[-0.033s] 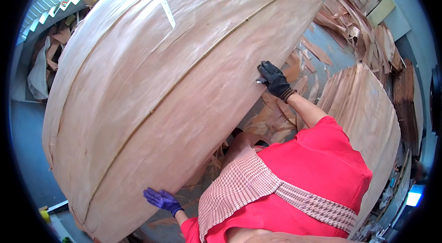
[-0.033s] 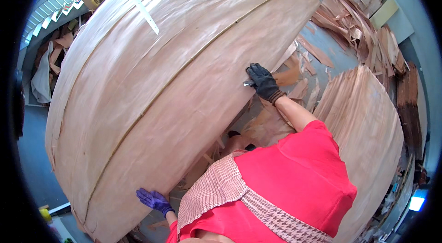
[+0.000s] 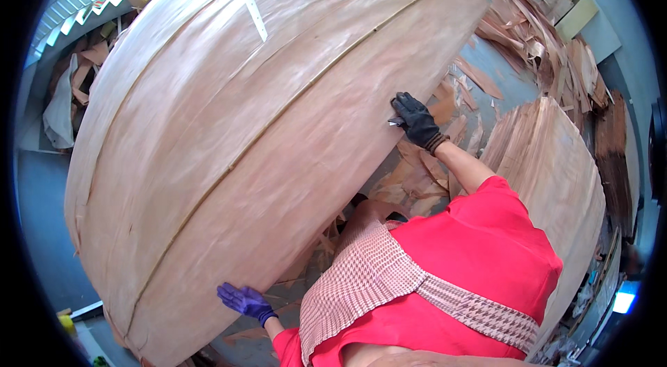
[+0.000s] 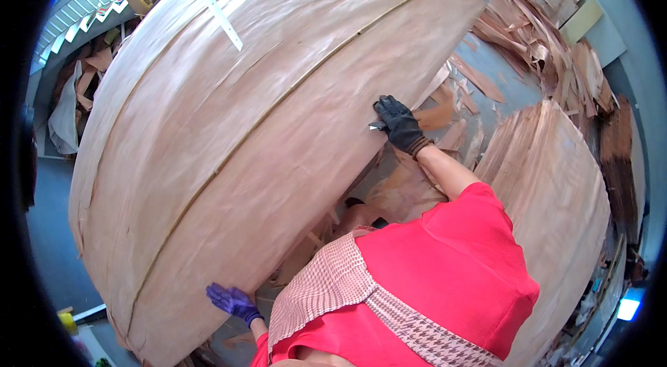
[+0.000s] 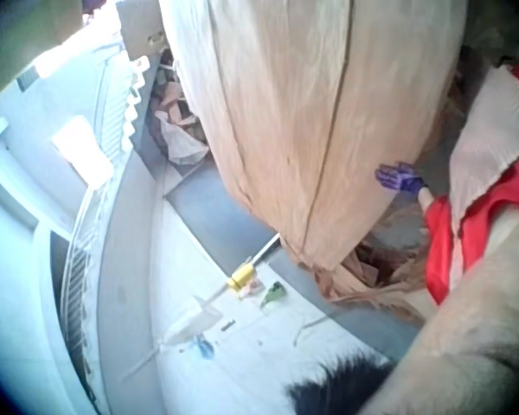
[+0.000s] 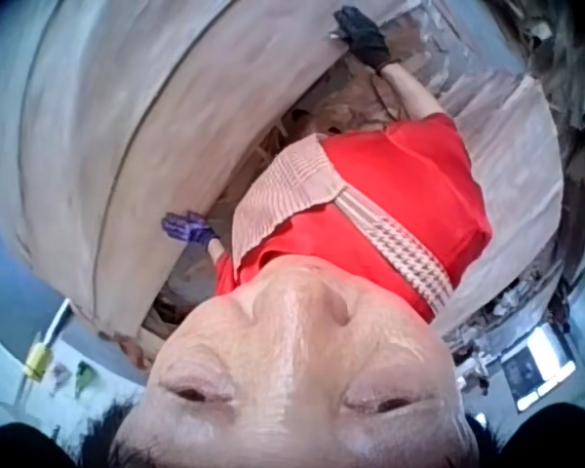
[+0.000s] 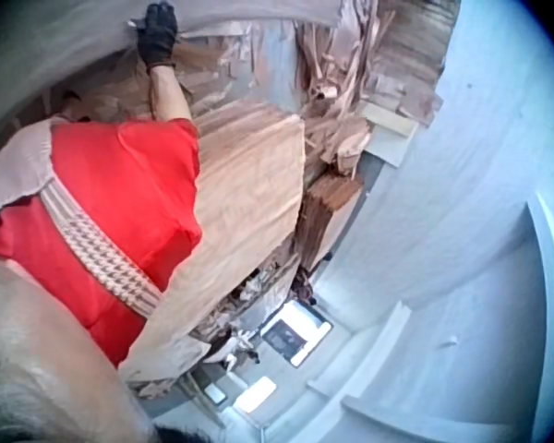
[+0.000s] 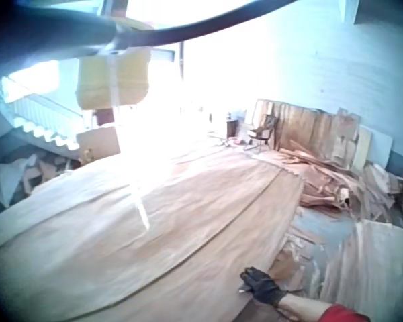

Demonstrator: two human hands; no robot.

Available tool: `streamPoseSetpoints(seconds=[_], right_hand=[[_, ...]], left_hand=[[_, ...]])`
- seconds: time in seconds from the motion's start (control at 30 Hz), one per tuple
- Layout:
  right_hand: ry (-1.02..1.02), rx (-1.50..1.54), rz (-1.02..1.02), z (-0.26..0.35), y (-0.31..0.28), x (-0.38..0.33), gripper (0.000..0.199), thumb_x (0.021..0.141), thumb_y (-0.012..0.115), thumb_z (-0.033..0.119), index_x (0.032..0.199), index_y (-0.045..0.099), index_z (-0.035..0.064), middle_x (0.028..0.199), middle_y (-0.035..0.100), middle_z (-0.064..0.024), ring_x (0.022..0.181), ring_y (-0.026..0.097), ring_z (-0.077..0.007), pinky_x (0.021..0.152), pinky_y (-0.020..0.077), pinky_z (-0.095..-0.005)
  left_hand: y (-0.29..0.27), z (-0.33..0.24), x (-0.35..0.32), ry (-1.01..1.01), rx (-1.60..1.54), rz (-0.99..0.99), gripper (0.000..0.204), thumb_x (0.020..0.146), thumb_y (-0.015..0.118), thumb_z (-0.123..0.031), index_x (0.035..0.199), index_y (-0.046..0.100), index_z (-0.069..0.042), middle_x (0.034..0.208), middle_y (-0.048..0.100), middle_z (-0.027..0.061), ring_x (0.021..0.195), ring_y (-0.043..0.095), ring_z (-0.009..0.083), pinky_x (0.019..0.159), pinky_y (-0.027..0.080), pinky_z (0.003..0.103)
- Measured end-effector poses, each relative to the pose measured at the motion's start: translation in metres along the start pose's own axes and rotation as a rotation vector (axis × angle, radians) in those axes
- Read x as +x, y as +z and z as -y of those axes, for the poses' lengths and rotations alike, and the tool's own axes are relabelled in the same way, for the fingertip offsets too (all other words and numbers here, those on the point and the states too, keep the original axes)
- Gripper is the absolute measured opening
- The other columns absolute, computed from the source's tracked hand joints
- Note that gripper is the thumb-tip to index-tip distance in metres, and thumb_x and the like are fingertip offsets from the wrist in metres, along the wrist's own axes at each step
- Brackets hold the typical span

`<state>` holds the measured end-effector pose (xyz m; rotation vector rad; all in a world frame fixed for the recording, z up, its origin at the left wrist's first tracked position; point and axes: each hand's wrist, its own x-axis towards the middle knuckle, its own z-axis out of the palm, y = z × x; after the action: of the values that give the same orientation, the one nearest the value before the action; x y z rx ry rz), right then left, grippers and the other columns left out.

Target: The person applies adhesive strips and wooden supports to large, curved wood panels, positioning and pressing them by hand.

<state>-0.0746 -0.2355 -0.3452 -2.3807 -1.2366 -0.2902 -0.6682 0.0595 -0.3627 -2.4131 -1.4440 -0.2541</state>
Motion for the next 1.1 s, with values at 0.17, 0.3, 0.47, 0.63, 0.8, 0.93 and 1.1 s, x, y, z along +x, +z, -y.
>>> streamPoseSetpoints(seconds=[0.17, 0.3, 0.47, 0.63, 0.8, 0.93, 1.1], right_hand=[[0.018, 0.109, 0.050, -0.002, -0.027, 0.021, 0.034, 0.082, 0.064, 0.019, 0.112, 0.061, 0.0051, 0.117, 0.059, -0.0172, 0.109, 0.055, -0.0352, 0.095, 0.0434, -0.0411], [0.106, 0.337, -0.191, 0.019, -0.063, 0.082, 0.021, 0.083, 0.065, 0.008, 0.104, 0.065, 0.0051, 0.097, 0.067, -0.0108, 0.089, 0.065, -0.0240, 0.076, 0.0513, -0.0329], [-0.129, 0.845, -0.395, 0.096, -0.122, 0.227, 0.032, 0.084, 0.066, 0.005, 0.116, 0.062, 0.0051, 0.106, 0.065, -0.0052, 0.085, 0.061, -0.0071, 0.073, 0.0501, -0.0239], [-0.431, 1.163, -0.465, 0.155, -0.122, 0.356, 0.042, 0.085, 0.067, 0.012, 0.125, 0.056, 0.0061, 0.103, 0.063, -0.0051, 0.076, 0.054, -0.0080, 0.075, 0.0472, -0.0229], [-0.580, 1.759, -0.149, 0.203, -0.148, 0.411, 0.039, 0.088, 0.063, 0.012, 0.125, 0.055, 0.0026, 0.103, 0.063, -0.0059, 0.094, 0.055, -0.0110, 0.085, 0.0441, -0.0251], [-0.569, 1.871, 0.063, 0.219, -0.165, 0.423, 0.024, 0.088, 0.062, 0.008, 0.111, 0.061, 0.0017, 0.085, 0.064, -0.0034, 0.079, 0.058, -0.0110, 0.075, 0.0478, -0.0261], [-0.508, 2.195, 0.396, 0.204, -0.210, 0.377, 0.015, 0.087, 0.063, 0.006, 0.099, 0.060, -0.0035, 0.076, 0.063, -0.0071, 0.066, 0.059, -0.0125, 0.059, 0.0480, -0.0245]], left_hand=[[-0.002, -0.006, -0.003, 0.018, -0.050, -0.069, 0.055, 0.091, 0.041, -0.028, 0.140, 0.035, -0.002, 0.147, 0.030, 0.0190, 0.136, 0.027, 0.0348, 0.112, 0.018, 0.047], [-0.012, -0.012, 0.006, -0.013, -0.158, -0.045, 0.049, 0.093, 0.039, -0.027, 0.134, 0.042, 0.000, 0.142, 0.037, 0.0195, 0.133, 0.033, 0.0351, 0.111, 0.020, 0.047], [-0.059, -0.021, 0.049, -0.049, -0.191, -0.190, 0.040, 0.093, 0.042, -0.022, 0.122, 0.054, 0.002, 0.126, 0.053, 0.0201, 0.120, 0.047, 0.0346, 0.107, 0.026, 0.048], [-0.129, -0.073, 0.180, -0.155, -0.651, -0.474, 0.038, 0.097, 0.042, -0.022, 0.124, 0.054, 0.001, 0.121, 0.058, 0.0167, 0.114, 0.053, 0.0294, 0.102, 0.035, 0.043], [-0.243, -0.163, 0.316, -0.241, -2.184, -0.284, 0.037, 0.099, 0.042, -0.027, 0.131, 0.048, -0.008, 0.123, 0.059, 0.0101, 0.112, 0.057, 0.0218, 0.097, 0.044, 0.036], [-0.348, -0.263, 0.362, 0.038, -1.901, -0.207, 0.041, 0.099, 0.043, -0.027, 0.132, 0.046, -0.003, 0.124, 0.057, 0.0142, 0.111, 0.058, 0.0249, 0.096, 0.046, 0.037], [-0.448, -0.335, 0.402, 0.151, -1.709, -0.166, 0.039, 0.092, 0.057, -0.028, 0.118, 0.055, 0.001, 0.105, 0.065, 0.0142, 0.092, 0.066, 0.0210, 0.080, 0.053, 0.031]])
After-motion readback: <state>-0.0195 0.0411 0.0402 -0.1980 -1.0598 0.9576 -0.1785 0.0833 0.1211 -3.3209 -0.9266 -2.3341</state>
